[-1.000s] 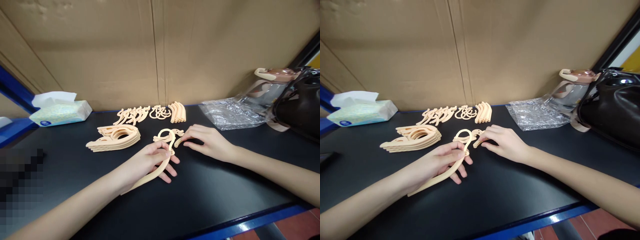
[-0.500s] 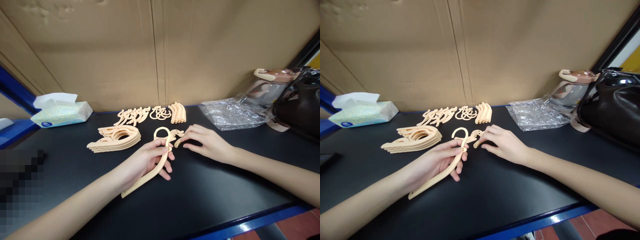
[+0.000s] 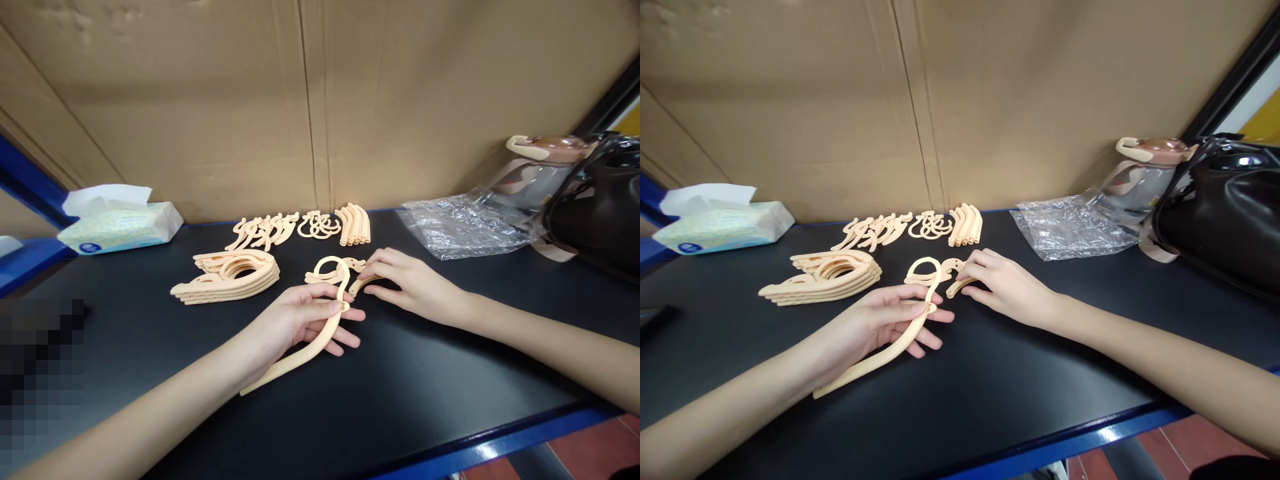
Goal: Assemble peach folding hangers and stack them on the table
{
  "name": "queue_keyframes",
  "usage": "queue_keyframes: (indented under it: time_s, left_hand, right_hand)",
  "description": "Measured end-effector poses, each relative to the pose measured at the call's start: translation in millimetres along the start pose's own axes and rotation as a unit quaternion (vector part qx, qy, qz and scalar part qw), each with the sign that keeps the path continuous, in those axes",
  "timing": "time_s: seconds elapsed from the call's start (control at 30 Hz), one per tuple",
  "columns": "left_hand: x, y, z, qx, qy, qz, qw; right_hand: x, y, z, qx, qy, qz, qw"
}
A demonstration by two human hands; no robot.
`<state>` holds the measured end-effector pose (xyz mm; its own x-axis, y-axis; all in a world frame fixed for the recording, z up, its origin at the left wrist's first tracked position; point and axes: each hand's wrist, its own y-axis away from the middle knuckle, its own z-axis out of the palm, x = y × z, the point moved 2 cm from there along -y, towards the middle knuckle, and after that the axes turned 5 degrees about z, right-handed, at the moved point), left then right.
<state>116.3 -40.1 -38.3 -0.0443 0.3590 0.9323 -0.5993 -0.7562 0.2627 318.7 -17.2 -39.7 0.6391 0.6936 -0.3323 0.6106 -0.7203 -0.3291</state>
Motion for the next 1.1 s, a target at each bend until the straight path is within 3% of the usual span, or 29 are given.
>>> queue_keyframes:
  time_s: [0.47, 0.73, 1.1]
  left_hand:
    - [1.3, 0.2, 3.9, 0.032, -0.022, 0.016, 0.999]
    - [2.4, -0.7, 6.0, 0.073, -0.027, 0.032, 0.996]
    - [2.0, 0.0, 7.2, 0.068, -0.038, 0.053, 0.996]
  right_hand:
    - [-2.3, 2.0, 1.4, -0.019, 0.052, -0.013, 0.998]
    - [-2.8, 2.5, 4.5, 0.015, -0.030, 0.021, 0.999]
    - [-10.5, 6.4, 5.7, -0.046, 0.013, 0.047, 0.998]
